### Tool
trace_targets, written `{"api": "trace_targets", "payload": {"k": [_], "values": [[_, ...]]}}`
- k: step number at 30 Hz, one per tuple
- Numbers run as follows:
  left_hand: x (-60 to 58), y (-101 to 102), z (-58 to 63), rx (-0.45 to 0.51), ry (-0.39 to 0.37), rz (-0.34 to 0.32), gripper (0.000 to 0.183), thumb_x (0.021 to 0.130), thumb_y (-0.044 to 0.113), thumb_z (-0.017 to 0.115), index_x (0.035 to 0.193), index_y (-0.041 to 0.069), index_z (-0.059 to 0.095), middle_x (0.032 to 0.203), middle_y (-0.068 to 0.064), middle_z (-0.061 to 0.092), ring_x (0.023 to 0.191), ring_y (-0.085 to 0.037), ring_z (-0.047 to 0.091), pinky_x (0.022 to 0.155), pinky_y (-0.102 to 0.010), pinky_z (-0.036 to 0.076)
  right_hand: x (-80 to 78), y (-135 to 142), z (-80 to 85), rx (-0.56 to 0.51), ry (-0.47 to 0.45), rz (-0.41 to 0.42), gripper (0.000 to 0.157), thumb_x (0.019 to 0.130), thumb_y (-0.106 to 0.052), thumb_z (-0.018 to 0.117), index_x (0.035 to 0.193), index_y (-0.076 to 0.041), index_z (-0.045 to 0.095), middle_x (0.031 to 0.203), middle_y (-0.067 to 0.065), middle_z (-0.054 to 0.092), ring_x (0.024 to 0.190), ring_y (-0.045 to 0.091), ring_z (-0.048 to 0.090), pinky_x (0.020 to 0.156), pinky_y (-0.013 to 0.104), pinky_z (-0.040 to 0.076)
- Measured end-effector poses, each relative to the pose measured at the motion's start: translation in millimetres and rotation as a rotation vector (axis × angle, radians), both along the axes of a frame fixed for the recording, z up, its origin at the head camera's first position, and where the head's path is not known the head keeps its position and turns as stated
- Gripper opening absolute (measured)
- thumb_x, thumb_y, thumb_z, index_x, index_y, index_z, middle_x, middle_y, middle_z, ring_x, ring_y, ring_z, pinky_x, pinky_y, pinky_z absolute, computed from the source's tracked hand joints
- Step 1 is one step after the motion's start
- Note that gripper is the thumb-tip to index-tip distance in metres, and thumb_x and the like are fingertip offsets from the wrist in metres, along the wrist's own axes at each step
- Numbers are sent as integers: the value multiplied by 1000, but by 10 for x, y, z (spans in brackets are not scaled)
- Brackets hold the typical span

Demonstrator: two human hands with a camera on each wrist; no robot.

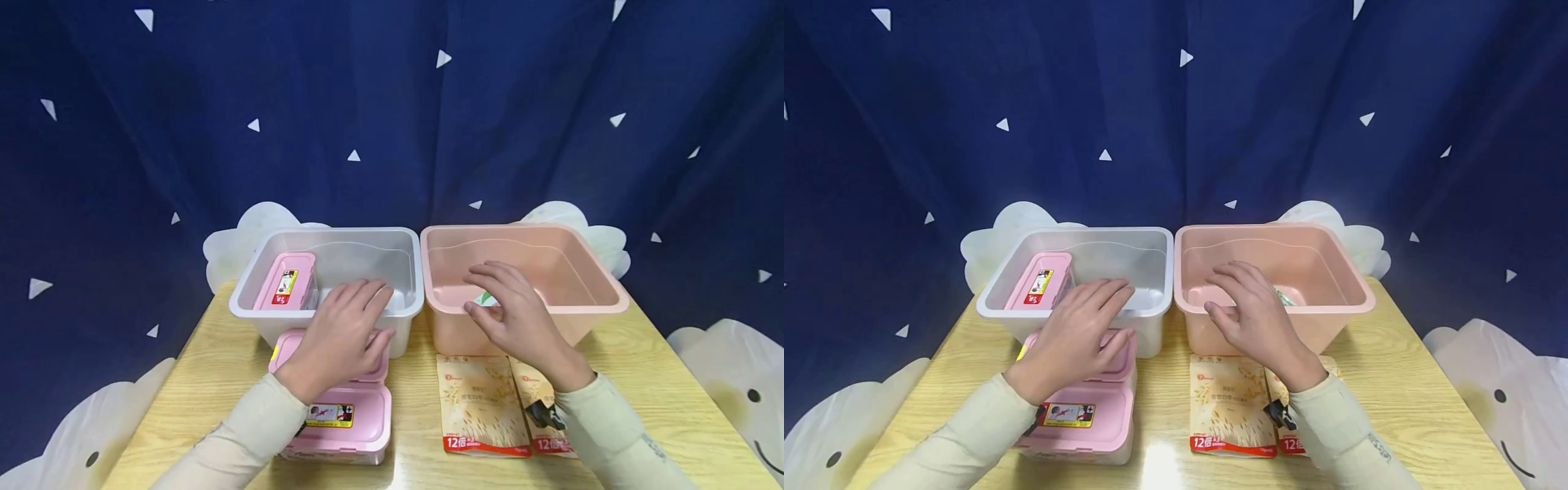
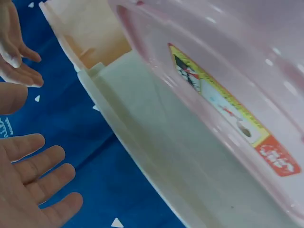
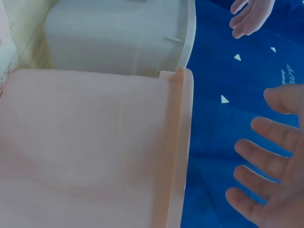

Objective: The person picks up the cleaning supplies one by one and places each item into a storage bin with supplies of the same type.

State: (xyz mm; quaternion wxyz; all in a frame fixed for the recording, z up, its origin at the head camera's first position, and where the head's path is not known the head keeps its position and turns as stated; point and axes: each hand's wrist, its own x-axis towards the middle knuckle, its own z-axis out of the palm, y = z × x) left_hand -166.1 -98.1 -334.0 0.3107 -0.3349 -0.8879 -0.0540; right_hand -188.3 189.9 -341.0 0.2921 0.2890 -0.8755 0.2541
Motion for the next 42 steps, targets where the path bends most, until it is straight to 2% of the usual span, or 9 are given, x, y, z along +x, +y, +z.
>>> {"api": "trace_targets", "payload": {"k": [6, 12, 17, 20, 24, 28, 34, 42], "values": [[0, -78, -16, -43, -27, -12, 48, 90, 32, 63, 130, 5, 59, 131, -12, 63, 122, -29, 59, 105, -45, 46, 25, 10, -2, 8, -31, 11, 42, 84, -14, 76, 123, -3, 66, 132, 16, 60, 129, 35, 49, 104, 53, 44], [7, -182, 32, -76, -16, -20, 47, 90, 31, 65, 129, 5, 60, 130, -12, 64, 120, -29, 61, 104, -45, 47, 48, 1, 6, 2, -57, 11, 41, 85, -14, 75, 123, -4, 66, 133, 15, 60, 129, 33, 49, 103, 51, 44], [-19, -222, 61, -64, -22, -37, 50, 87, 28, 68, 130, 3, 59, 130, -12, 64, 120, -30, 61, 105, -45, 47, 61, 2, 7, 7, -66, 13, 40, 86, -15, 75, 124, -6, 66, 134, 14, 60, 129, 30, 51, 92, 42, 55], [-28, -249, 74, -59, -57, -52, 51, 88, 26, 68, 132, 3, 57, 131, -12, 63, 122, -30, 60, 107, -45, 46, 72, -5, 6, 9, -76, 16, 40, 86, -16, 75, 124, -7, 66, 135, 13, 60, 128, 29, 51, 89, 39, 57], [-22, -337, 106, -73, -103, -57, 52, 90, 26, 68, 135, 3, 56, 133, -11, 62, 125, -29, 58, 110, -45, 45, 85, -23, 10, 9, -99, 38, 40, 87, -16, 75, 125, -9, 65, 136, 11, 59, 129, 28, 51, 98, 42, 52], [-2, -446, 156, -113, -117, -67, 51, 90, 27, 68, 134, 4, 56, 132, -10, 62, 124, -28, 58, 111, -44, 44, 94, -30, 5, 11, -109, 60, 39, 87, -16, 74, 125, -9, 66, 136, 11, 59, 129, 31, 52, 106, 48, 44], [36, -569, 222, -156, -117, -69, 51, 89, 25, 68, 134, 4, 57, 131, -9, 63, 123, -28, 58, 111, -45, 44, 96, -58, -17, 23, -120, 74, 40, 87, -17, 74, 125, -10, 65, 137, 10, 59, 130, 31, 52, 107, 51, 41], [46, -755, 302, -133, -89, -64, 51, 87, 23, 70, 132, 3, 57, 128, -11, 64, 121, -30, 60, 108, -47, 46, 105, -96, -41, 46, -125, 85, 40, 87, -18, 74, 125, -11, 65, 136, 11, 60, 127, 32, 53, 106, 51, 41]]}}
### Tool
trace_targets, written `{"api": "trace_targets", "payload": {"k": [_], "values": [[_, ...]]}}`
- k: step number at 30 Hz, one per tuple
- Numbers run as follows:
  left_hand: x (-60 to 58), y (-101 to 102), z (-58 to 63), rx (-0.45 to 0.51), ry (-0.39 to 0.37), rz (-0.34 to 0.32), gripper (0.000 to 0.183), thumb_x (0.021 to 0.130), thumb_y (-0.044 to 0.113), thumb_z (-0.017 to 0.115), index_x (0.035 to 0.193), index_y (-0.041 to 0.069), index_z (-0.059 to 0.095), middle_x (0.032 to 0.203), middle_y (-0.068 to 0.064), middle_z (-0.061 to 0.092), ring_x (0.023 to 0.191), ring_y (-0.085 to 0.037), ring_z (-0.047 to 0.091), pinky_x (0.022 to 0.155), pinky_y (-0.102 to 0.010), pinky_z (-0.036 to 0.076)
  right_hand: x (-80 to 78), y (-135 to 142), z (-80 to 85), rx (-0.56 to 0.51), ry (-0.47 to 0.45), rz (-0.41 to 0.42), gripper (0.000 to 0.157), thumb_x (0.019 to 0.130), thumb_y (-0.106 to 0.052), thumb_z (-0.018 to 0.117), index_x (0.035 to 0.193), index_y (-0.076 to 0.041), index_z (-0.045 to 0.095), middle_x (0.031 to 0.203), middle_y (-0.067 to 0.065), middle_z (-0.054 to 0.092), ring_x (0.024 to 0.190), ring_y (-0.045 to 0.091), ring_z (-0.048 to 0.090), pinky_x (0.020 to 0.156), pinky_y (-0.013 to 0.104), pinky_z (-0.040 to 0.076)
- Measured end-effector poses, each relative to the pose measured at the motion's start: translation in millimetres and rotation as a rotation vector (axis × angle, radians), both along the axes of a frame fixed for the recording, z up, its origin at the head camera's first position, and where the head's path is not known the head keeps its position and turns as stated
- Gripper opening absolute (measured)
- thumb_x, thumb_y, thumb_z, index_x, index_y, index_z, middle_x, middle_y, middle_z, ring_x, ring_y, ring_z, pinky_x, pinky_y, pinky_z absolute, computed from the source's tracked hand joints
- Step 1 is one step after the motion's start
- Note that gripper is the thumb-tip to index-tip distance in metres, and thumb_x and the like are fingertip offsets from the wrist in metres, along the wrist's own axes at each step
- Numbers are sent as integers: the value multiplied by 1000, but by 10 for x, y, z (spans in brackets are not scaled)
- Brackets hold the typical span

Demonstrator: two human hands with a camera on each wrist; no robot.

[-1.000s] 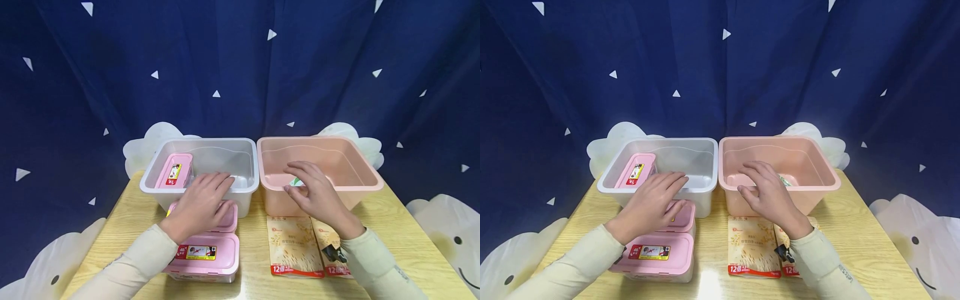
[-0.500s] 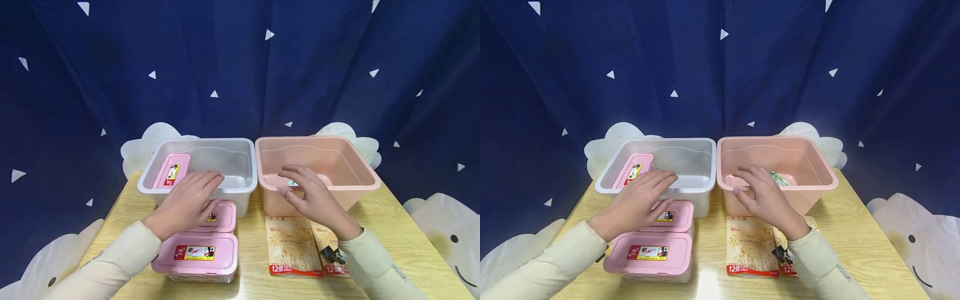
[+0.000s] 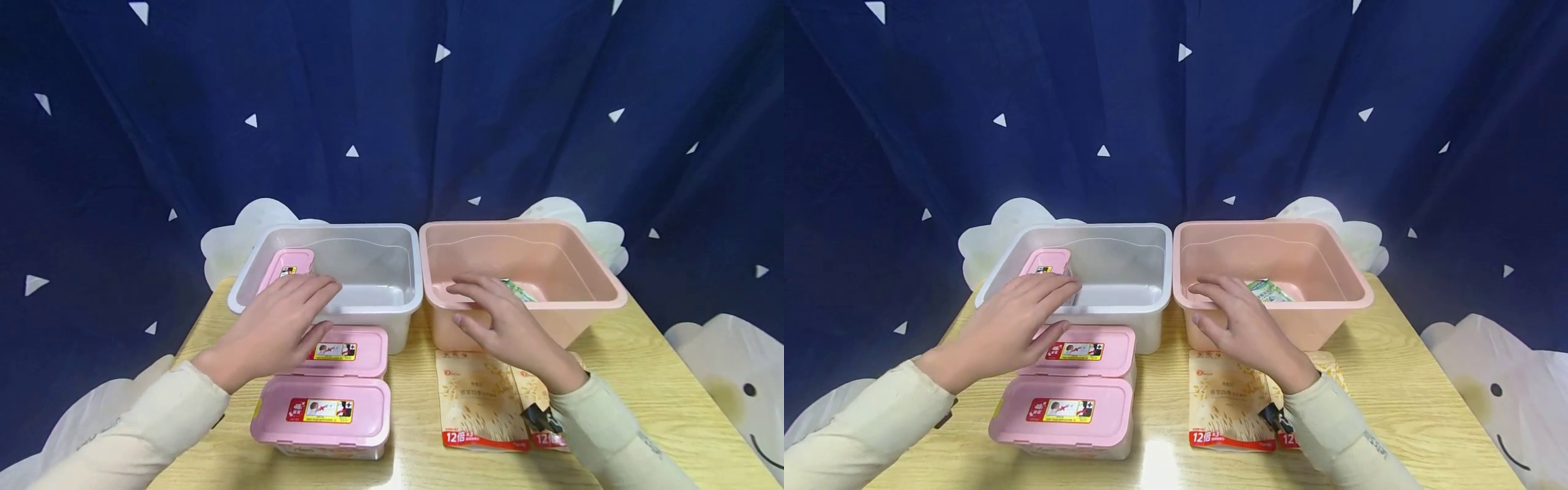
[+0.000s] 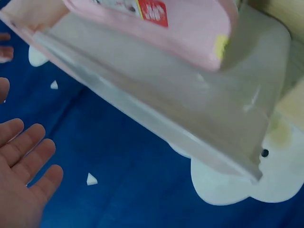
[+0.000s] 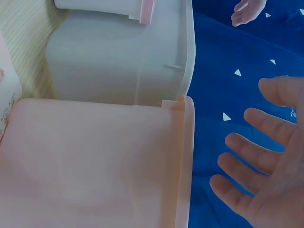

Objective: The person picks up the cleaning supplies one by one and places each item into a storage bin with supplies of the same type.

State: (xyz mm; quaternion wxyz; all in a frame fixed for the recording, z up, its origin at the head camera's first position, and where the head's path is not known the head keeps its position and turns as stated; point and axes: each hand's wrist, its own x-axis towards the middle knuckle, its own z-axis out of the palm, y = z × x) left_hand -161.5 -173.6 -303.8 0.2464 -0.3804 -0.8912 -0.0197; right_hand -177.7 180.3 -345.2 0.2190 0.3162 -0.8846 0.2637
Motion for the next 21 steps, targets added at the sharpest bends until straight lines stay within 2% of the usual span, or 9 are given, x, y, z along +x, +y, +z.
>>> {"api": "trace_targets", "payload": {"k": [6, 14, 21], "values": [[-25, -146, 103, 36, 50, 15, 53, 86, 23, 70, 132, -1, 56, 128, -15, 64, 121, -32, 60, 105, -49, 48, 7, -29, 7, 7, -1, 17, 39, 87, -19, 74, 124, -11, 66, 135, 12, 60, 126, 32, 55, 105, 51, 42], [-4, -421, 211, 52, 124, 26, 54, 84, 17, 66, 134, 2, 57, 131, -14, 64, 120, -33, 60, 102, -50, 48, 29, -121, 28, 1, -111, 72, 38, 91, -20, 71, 128, -12, 65, 139, 4, 59, 119, 22, 61, 102, 47, 47], [28, -590, 215, 79, 158, 67, 55, 83, 21, 65, 132, -2, 57, 126, -18, 65, 113, -37, 61, 98, -51, 48, 38, -176, 25, -2, -152, 103, 38, 92, -21, 69, 129, -13, 64, 140, 6, 59, 130, 26, 55, 109, 49, 43]]}}
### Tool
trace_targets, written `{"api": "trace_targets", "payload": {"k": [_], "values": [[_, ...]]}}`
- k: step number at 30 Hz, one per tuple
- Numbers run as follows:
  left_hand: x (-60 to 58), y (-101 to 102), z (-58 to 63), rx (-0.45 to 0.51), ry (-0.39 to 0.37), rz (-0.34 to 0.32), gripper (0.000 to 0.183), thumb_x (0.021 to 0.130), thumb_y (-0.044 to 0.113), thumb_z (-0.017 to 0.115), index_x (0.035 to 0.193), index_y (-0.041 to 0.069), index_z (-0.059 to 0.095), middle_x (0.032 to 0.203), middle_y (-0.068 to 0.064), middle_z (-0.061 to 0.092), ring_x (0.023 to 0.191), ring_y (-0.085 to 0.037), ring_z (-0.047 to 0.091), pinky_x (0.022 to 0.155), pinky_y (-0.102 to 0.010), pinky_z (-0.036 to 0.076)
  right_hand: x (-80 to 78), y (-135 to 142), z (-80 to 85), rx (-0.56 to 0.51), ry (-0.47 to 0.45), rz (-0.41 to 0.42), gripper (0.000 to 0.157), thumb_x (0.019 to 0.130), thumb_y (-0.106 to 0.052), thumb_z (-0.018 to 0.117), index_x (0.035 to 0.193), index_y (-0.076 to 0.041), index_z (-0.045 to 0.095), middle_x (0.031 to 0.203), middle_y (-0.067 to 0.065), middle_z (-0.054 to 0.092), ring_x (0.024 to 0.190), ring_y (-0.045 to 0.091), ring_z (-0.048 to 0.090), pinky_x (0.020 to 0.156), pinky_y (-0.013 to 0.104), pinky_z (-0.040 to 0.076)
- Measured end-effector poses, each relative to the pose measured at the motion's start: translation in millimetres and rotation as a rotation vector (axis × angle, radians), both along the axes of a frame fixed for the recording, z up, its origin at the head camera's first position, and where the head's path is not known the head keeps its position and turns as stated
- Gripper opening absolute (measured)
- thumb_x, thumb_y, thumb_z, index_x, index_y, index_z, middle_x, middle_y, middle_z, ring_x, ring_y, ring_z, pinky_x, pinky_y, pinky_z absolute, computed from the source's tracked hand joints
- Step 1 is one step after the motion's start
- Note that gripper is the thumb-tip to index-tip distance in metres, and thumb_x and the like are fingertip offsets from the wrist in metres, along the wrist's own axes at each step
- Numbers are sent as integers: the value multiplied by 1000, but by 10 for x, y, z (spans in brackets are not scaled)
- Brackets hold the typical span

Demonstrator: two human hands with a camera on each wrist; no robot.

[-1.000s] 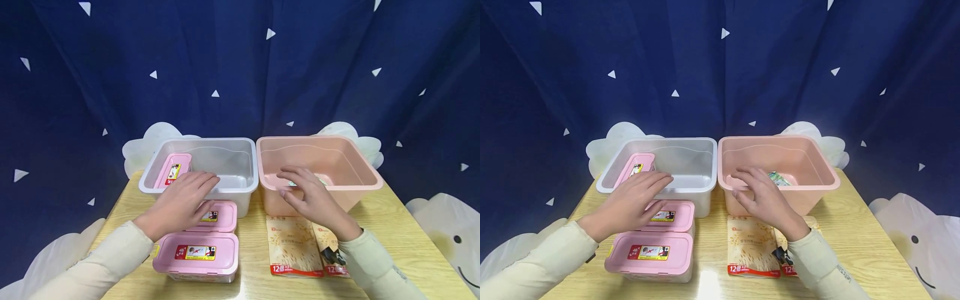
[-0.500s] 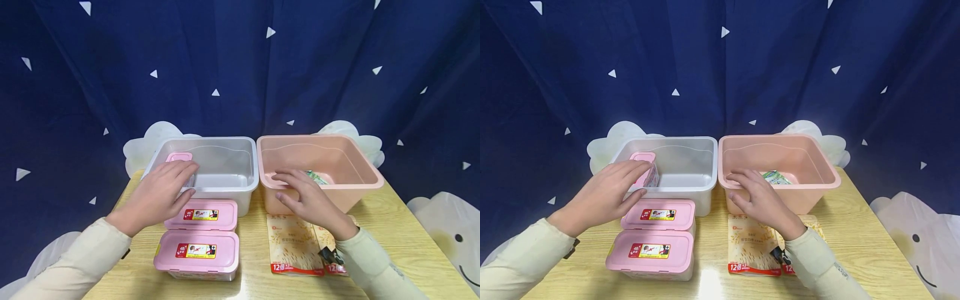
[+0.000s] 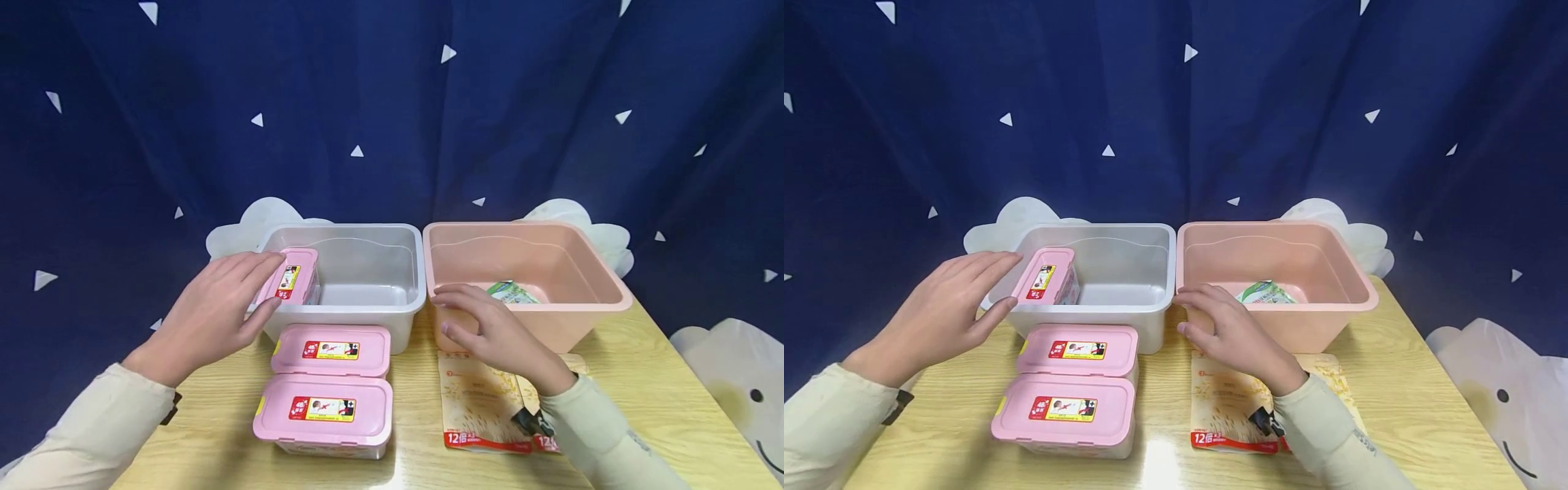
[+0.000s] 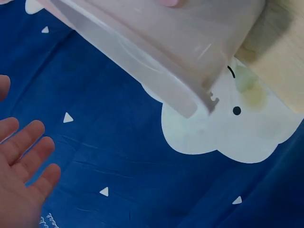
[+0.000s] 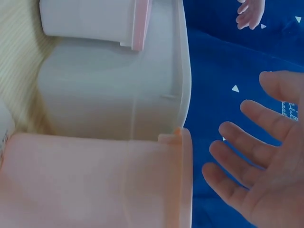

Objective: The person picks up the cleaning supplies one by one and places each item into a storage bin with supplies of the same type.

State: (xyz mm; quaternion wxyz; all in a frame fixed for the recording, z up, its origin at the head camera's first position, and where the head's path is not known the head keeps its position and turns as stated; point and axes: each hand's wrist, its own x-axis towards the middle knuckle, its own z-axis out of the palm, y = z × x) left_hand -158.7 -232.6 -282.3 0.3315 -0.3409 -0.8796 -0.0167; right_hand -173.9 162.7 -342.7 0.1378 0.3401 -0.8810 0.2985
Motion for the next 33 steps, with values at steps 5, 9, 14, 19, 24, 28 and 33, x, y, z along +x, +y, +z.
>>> {"api": "trace_targets", "payload": {"k": [5, 9, 14, 19, 24, 28, 33], "values": [[39, -53, 17, 15, 2, 1, 52, 83, 20, 65, 130, 0, 59, 124, -17, 65, 111, -36, 61, 94, -51, 48, -9, -46, -6, -1, -31, 31, 38, 93, -22, 68, 130, -15, 63, 138, 4, 59, 134, 25, 52, 112, 48, 41], [61, -119, 27, 41, 7, 23, 50, 83, 19, 64, 130, 0, 59, 123, -17, 65, 111, -36, 61, 93, -52, 48, -2, -81, 9, -11, -58, 44, 39, 92, -24, 70, 129, -18, 63, 139, 3, 59, 135, 25, 51, 114, 48, 40], [21, -211, -47, 112, -17, 73, 49, 84, 18, 65, 129, -1, 60, 124, -19, 65, 114, -37, 60, 96, -54, 47, 18, -118, 15, -9, -91, 62, 41, 90, -26, 72, 130, -20, 63, 140, 0, 59, 137, 25, 49, 115, 50, 39], [-45, -288, -162, 185, -31, 101, 47, 82, 15, 68, 127, 0, 62, 123, -19, 66, 111, -39, 61, 93, -56, 47, 31, -158, 1, -15, -113, 89, 42, 89, -25, 73, 130, -21, 62, 140, -2, 58, 138, 23, 48, 116, 48, 37], [-74, -385, -274, 242, -30, 124, 40, 81, 11, 69, 119, 0, 67, 121, -18, 67, 109, -39, 61, 89, -57, 48, 77, -199, -6, -31, -132, 94, 43, 89, -24, 73, 130, -21, 62, 141, -2, 57, 139, 25, 47, 116, 49, 37], [-106, -460, -398, 309, -44, 163, 36, 80, 8, 71, 115, -1, 69, 119, -18, 68, 108, -39, 61, 88, -57, 47, 118, -204, -23, -24, -147, 105, 44, 90, -25, 72, 132, -21, 61, 141, -1, 57, 139, 25, 47, 116, 49, 38], [-159, -510, -539, 458, -112, 207, 33, 82, 6, 70, 115, -2, 67, 121, -20, 66, 112, -40, 59, 92, -56, 45, 150, -181, -33, -22, -151, 107, 44, 91, -25, 71, 133, -22, 60, 141, -2, 57, 141, 28, 46, 117, 51, 36]]}}
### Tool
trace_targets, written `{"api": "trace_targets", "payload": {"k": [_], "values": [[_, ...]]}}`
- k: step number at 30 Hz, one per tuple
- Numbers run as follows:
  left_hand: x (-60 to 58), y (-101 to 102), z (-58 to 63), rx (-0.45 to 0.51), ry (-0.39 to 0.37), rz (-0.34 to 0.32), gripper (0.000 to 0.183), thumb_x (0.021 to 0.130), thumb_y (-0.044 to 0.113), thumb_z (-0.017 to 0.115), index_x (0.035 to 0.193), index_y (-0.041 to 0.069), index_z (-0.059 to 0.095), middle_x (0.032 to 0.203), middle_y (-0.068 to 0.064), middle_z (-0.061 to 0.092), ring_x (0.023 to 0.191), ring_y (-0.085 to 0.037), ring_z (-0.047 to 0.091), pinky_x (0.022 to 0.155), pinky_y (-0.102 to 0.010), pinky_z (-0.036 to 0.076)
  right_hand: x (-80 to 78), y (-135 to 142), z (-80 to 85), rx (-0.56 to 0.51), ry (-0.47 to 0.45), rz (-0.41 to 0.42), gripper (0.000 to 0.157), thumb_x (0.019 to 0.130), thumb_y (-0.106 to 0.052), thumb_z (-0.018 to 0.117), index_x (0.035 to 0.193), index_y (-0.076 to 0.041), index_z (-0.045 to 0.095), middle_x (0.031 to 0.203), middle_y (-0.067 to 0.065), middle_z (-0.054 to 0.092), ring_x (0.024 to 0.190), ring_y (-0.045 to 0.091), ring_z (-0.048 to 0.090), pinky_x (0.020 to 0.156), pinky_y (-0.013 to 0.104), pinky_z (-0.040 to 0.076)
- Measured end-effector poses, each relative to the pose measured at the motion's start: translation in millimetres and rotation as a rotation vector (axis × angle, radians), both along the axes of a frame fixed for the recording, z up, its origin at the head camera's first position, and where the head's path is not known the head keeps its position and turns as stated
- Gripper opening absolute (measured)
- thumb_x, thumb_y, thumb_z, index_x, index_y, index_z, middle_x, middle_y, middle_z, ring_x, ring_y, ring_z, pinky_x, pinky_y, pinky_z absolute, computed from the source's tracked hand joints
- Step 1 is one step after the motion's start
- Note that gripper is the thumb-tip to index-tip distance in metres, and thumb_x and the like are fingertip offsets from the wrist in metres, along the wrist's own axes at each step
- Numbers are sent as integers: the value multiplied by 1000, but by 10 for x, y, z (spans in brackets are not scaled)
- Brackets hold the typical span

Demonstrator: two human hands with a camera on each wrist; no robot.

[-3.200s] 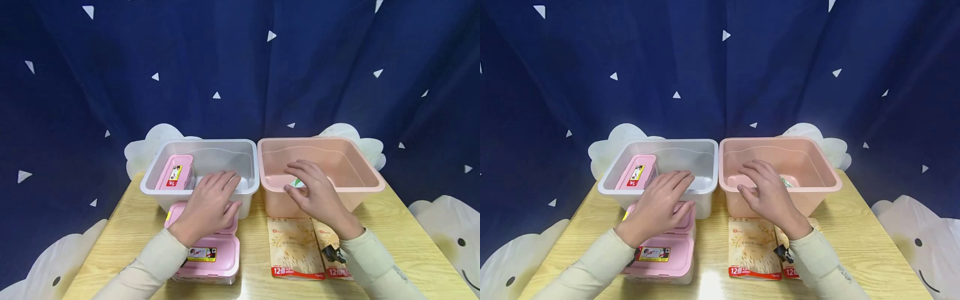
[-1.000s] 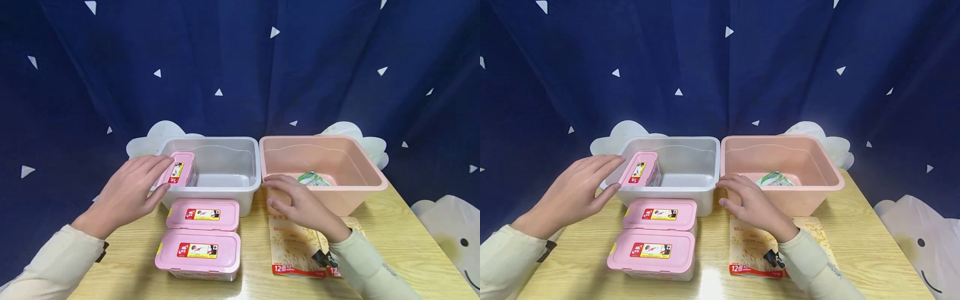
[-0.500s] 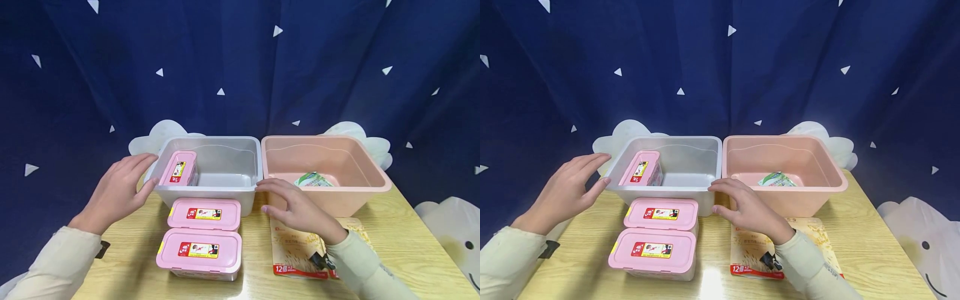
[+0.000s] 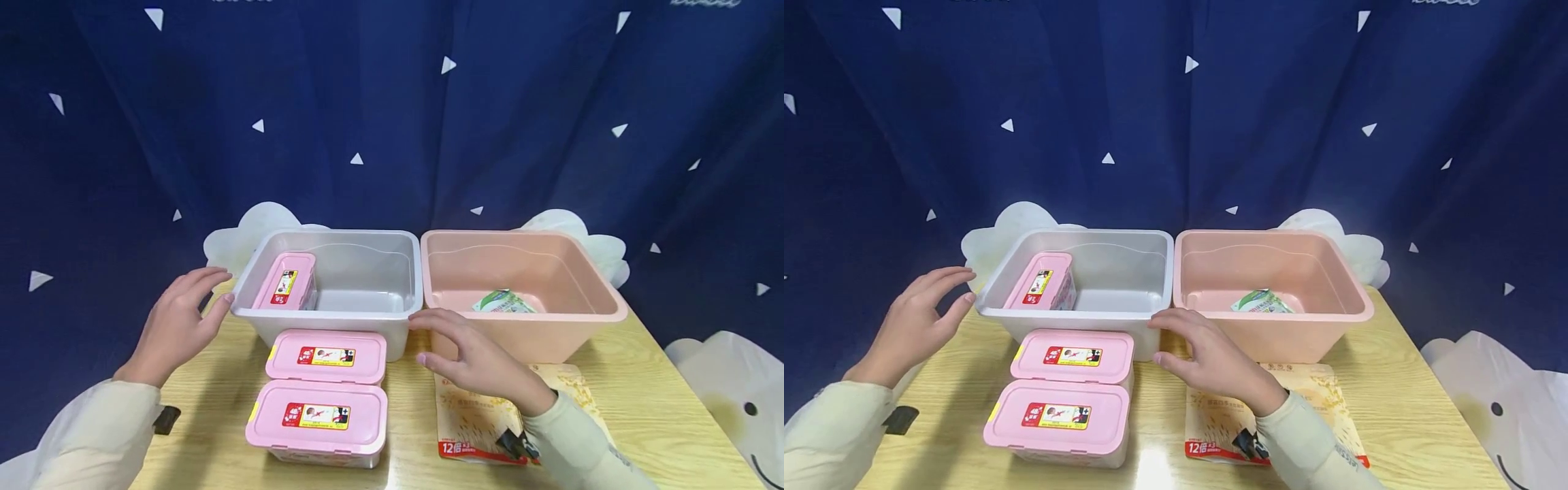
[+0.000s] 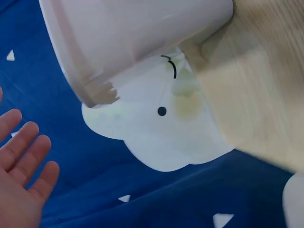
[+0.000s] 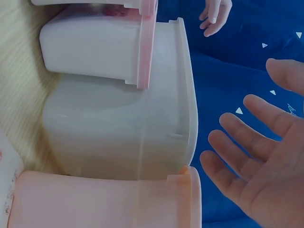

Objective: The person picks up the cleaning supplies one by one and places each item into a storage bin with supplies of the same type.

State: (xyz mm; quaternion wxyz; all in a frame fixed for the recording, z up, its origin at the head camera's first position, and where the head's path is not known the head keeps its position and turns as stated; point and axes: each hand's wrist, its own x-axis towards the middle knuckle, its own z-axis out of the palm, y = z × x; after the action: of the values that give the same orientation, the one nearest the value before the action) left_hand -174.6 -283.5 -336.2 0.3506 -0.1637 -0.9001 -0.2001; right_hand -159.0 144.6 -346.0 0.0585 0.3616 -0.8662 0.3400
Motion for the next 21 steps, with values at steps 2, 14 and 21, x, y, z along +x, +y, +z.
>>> {"api": "trace_targets", "payload": {"k": [2, 14, 21], "values": [[1, -30, -44, 64, -58, 23, 33, 86, 7, 68, 118, -1, 66, 125, -21, 64, 114, -41, 58, 94, -58, 44, 2, -11, -10, -5, 8, 2, 45, 90, -25, 72, 134, -23, 59, 141, -2, 58, 140, 28, 47, 116, 51, 37], [-32, -159, -279, 259, -348, 146, 41, 101, 25, 54, 134, 1, 57, 130, -20, 60, 111, -37, 63, 80, -5, 42, 28, -51, -74, -16, 48, 36, 49, 90, -23, 72, 137, -21, 57, 139, -3, 60, 133, 21, 54, 110, 45, 44], [-21, -211, -345, 299, -418, 208, 47, 103, 35, 49, 138, 4, 55, 133, -18, 61, 111, -31, 61, 75, -6, 40, 102, -73, -100, 3, -6, 10, 49, 91, -26, 71, 138, -23, 56, 142, -4, 57, 134, 21, 53, 110, 48, 44]]}}
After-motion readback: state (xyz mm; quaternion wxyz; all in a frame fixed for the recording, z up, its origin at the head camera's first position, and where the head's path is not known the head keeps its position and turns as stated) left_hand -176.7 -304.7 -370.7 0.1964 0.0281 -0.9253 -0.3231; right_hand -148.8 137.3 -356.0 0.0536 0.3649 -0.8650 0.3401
